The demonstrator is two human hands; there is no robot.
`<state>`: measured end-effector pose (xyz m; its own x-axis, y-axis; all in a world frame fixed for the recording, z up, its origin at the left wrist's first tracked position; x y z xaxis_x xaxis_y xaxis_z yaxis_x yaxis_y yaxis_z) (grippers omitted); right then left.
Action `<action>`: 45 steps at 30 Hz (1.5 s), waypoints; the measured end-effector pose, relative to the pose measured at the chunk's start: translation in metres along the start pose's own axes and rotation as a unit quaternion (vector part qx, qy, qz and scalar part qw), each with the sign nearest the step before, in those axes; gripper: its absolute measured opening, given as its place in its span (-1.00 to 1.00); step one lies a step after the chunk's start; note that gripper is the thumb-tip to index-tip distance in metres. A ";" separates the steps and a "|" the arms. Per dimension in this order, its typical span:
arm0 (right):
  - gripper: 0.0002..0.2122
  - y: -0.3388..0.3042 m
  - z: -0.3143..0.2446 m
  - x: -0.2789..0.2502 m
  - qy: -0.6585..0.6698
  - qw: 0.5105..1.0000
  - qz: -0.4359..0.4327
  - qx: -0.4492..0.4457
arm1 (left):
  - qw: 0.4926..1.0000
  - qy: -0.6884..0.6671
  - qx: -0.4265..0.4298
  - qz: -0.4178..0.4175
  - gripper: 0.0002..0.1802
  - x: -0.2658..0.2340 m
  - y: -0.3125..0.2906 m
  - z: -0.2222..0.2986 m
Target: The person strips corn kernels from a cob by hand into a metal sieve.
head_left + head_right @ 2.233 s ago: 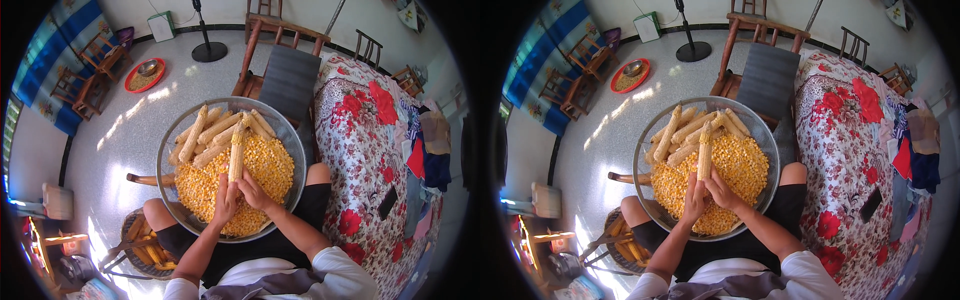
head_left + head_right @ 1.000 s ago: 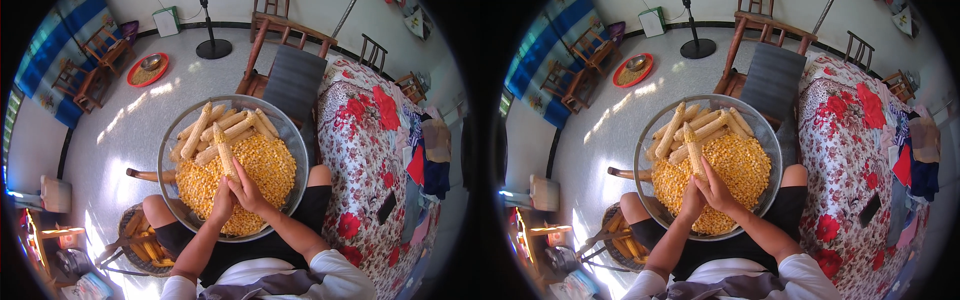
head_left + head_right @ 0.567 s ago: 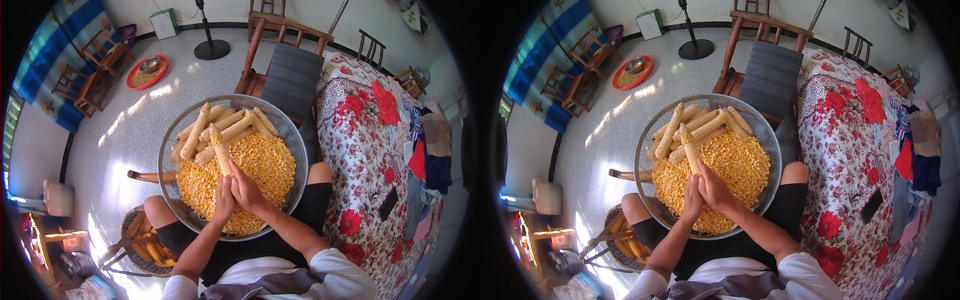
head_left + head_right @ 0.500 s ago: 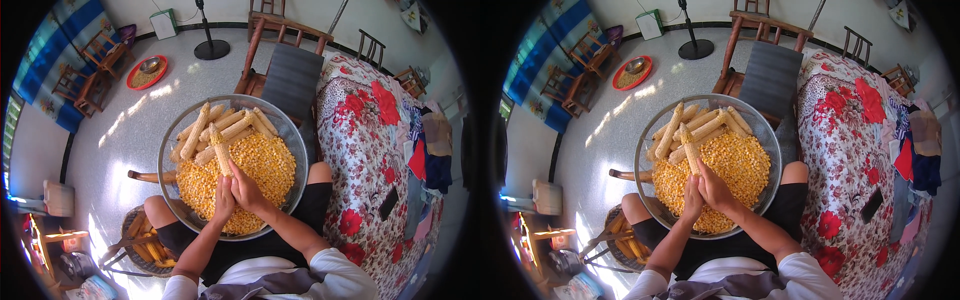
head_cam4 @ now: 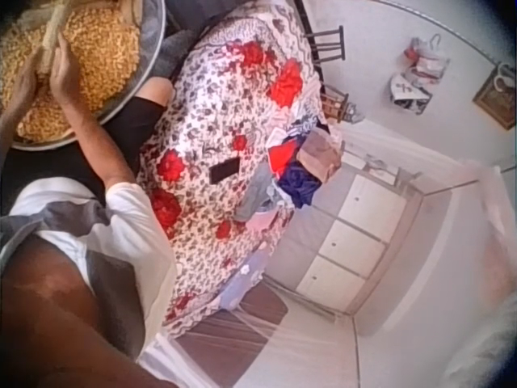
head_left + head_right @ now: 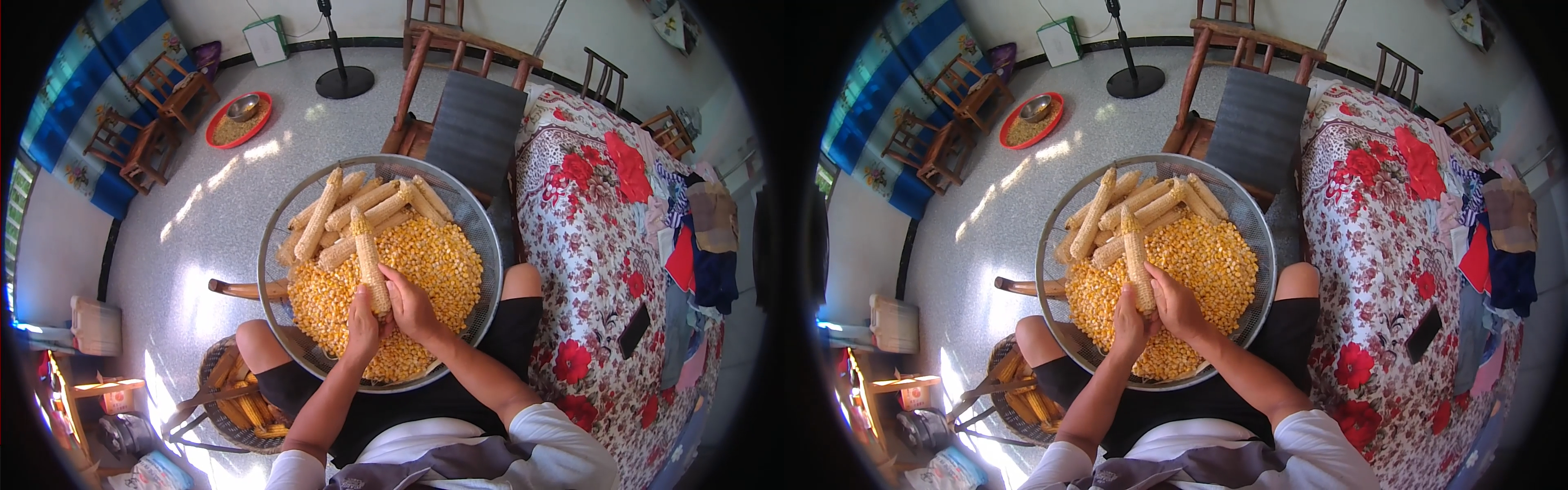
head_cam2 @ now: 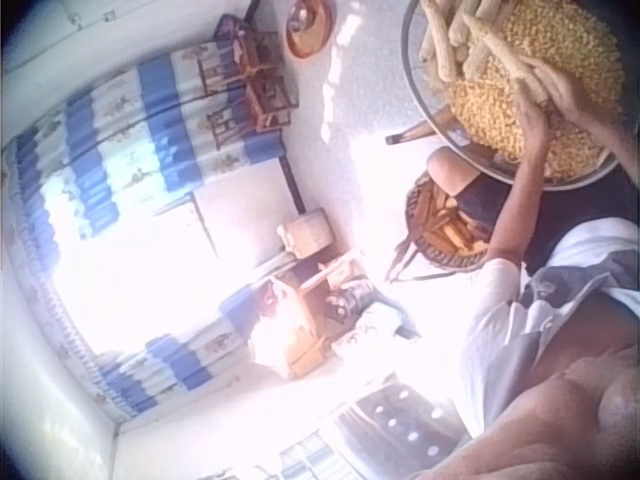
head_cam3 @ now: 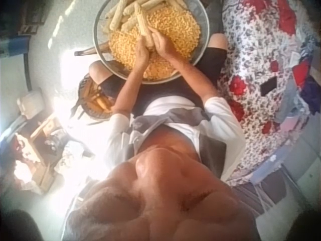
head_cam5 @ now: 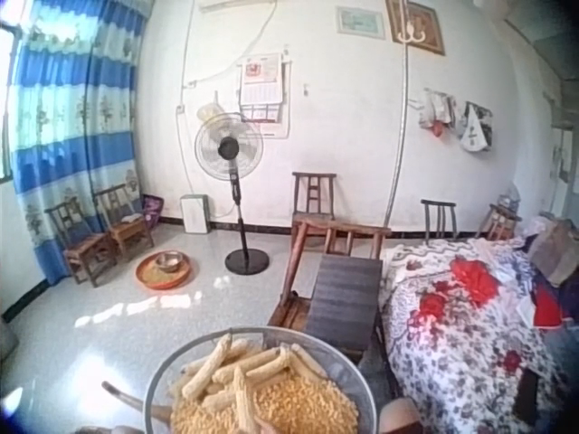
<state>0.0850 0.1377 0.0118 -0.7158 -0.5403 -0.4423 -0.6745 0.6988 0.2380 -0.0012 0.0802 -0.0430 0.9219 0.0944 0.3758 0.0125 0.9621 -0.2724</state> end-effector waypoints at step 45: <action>-0.91 -0.006 0.057 -0.008 0.605 0.774 0.132 0.132 | 0.876 0.473 0.076 -0.059 -0.56 0.033 -0.009 0.026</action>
<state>0.1055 0.1643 -0.0356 -0.5757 -0.2944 0.7628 -0.5302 0.8446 -0.0742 0.0194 0.0811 -0.0046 0.8265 -0.1925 -0.5289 0.1435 0.9807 -0.1326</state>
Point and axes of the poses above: each hand's wrist, its own y-axis towards the middle knuckle, its own x-axis out of the palm, z = x × y, the point moved 9 cm from there along y, towards the middle knuckle, and after that the axes turned 15 degrees about -z, right-handed, at the moved point
